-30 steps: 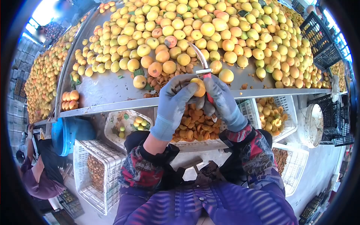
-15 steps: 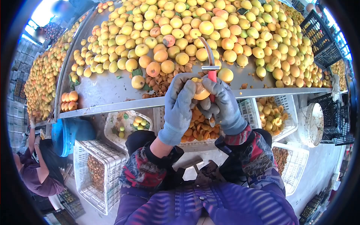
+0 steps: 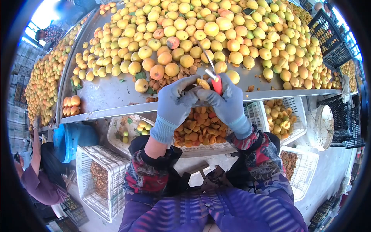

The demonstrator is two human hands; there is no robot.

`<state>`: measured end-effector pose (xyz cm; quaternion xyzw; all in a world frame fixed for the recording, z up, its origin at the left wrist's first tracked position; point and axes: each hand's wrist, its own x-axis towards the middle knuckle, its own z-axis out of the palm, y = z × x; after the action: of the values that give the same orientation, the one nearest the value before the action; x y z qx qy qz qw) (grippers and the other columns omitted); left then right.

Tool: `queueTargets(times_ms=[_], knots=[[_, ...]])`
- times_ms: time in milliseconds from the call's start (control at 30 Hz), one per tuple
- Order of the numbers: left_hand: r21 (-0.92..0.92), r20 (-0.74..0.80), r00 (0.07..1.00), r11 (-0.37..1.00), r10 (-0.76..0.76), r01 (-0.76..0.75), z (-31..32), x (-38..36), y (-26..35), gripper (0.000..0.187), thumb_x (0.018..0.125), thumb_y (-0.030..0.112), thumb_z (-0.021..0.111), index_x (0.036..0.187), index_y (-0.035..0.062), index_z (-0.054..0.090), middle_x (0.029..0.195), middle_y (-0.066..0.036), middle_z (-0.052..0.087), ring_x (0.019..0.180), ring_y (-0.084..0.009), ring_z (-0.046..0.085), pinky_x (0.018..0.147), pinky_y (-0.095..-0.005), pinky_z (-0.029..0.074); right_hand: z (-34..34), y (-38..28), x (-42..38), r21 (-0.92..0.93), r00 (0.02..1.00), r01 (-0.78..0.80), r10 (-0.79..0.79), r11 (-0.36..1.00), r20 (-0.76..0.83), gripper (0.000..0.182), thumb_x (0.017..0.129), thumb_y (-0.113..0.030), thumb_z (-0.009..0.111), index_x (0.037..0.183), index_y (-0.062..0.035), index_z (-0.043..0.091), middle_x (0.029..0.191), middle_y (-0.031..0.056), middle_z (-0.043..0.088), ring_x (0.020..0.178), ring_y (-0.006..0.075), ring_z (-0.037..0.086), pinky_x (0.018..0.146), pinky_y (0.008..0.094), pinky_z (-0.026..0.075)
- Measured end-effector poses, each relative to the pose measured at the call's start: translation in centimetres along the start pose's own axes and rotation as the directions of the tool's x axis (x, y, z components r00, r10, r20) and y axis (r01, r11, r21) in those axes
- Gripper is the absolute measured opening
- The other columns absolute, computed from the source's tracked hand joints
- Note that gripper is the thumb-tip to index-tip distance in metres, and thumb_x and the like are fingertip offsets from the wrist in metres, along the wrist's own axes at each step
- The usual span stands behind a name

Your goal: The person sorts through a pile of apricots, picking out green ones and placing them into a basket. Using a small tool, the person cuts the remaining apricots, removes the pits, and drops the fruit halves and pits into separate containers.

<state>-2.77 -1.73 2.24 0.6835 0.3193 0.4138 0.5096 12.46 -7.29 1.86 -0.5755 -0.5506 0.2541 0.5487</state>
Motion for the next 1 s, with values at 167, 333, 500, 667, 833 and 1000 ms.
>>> queueTargets(times_ms=[167,333,500,667,833,1000], knots=[[-0.262,0.122,0.98,0.948,-0.155,0.182,-0.2,-0.2,0.1,0.03,0.088,0.005,0.06,0.117,-0.0045,0.057,0.094,-0.006,0.065,0.08,-0.01,0.062,0.07,-0.0217,0.051,0.1,0.6,-0.3,0.093,0.999,-0.022,0.018,0.995,0.043,0.038,0.08,-0.029,0.076,0.095,-0.001,0.055,0.067,0.0083,0.053,0.059,0.0115,0.048,0.055,0.0297,0.044],[-0.324,0.133,0.941,0.883,-0.313,0.339,0.4,0.0,0.5,0.03,0.089,0.01,0.056,0.113,-0.0062,0.055,0.092,-0.008,0.065,0.072,-0.0145,0.065,0.063,-0.0235,0.054,-0.2,-0.1,-0.4,0.145,0.992,-0.097,0.084,0.985,0.09,0.035,0.082,-0.03,0.073,0.096,-0.002,0.055,0.067,0.0107,0.055,0.057,0.0159,0.051,0.055,0.0301,0.044],[-0.25,0.037,0.96,0.927,-0.279,0.279,1.6,0.1,-0.2,0.026,0.086,0.007,0.052,0.109,-0.005,0.057,0.088,-0.008,0.063,0.067,-0.0119,0.063,0.061,-0.0238,0.053,-0.2,0.4,-0.1,-0.119,0.996,0.085,-0.082,0.989,0.032,0.031,0.085,-0.027,0.069,0.098,-0.002,0.055,0.063,0.0121,0.053,0.056,0.0202,0.058,0.053,0.0326,0.045],[-0.15,-0.065,0.968,0.961,-0.244,0.233,1.4,0.7,-0.5,0.028,0.081,-0.001,0.042,0.1,-0.0017,0.062,0.078,-0.004,0.061,0.058,-0.0079,0.054,0.053,-0.0224,0.046,-0.8,0.0,0.4,0.141,0.986,-0.168,0.169,0.976,0.001,0.024,0.086,-0.024,0.066,0.093,-0.003,0.058,0.064,0.0076,0.059,0.053,0.0133,0.059,0.046,0.0269,0.043],[-0.367,-0.135,0.958,0.911,-0.255,0.191,-0.4,1.7,-1.0,0.026,0.081,-0.001,0.041,0.096,-0.0006,0.063,0.075,-0.003,0.06,0.056,-0.008,0.052,0.051,-0.0211,0.044,-5.9,-1.8,1.4,0.292,0.838,-0.508,0.386,0.811,0.386,0.02,0.086,-0.022,0.065,0.092,-0.0032,0.062,0.059,0.0016,0.059,0.043,0.0046,0.051,0.039,0.0175,0.034],[-0.258,-0.143,0.928,0.918,-0.344,0.301,-1.3,2.2,-1.3,0.029,0.08,-0.002,0.043,0.101,-0.0011,0.063,0.084,-0.006,0.064,0.065,-0.0105,0.058,0.057,-0.0223,0.048,-7.0,-1.4,1.1,-0.104,0.619,-0.584,0.525,0.805,0.584,0.029,0.087,-0.022,0.065,0.108,-0.0018,0.063,0.064,-0.0006,0.059,0.046,0.004,0.051,0.04,0.0177,0.035]])
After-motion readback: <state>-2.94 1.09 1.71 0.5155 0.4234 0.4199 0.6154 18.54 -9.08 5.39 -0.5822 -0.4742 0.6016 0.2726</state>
